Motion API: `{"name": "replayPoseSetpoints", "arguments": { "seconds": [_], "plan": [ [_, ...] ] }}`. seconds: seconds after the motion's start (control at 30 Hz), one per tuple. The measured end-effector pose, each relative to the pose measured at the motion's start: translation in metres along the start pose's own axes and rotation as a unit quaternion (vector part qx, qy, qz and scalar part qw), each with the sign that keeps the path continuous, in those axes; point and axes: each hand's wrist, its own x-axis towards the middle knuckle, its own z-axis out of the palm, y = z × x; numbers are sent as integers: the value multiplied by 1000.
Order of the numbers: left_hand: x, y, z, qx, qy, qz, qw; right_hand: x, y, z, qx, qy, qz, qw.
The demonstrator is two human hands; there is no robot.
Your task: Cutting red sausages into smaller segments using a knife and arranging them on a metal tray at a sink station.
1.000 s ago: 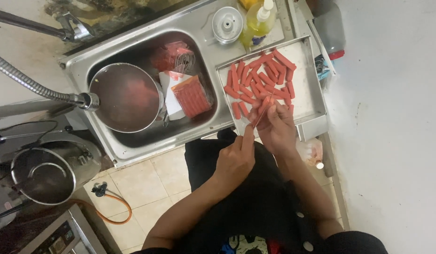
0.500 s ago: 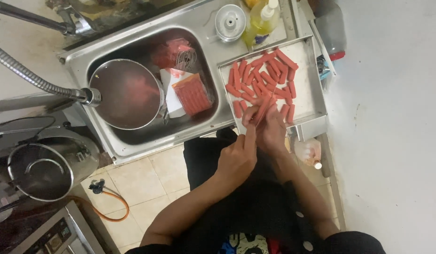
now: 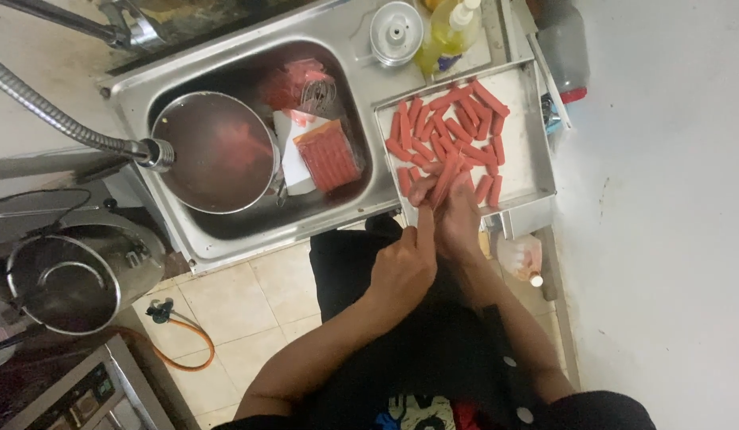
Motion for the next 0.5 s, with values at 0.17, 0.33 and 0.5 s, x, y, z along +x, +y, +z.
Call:
{"name": "replayPoseSetpoints", "arguments": {
  "seconds": [0.17, 0.33, 0.5],
  "plan": [
    [6, 3, -18, 13, -26, -15, 999, -7, -42, 47, -175, 190, 52, 965],
    [-4, 7, -4, 33, -18, -54, 998, 9, 18, -10, 15, 132, 72, 988],
    [-7, 4, -5, 26, -36, -45, 998, 19, 15, -15, 43, 86, 102, 990]
  ]
}}
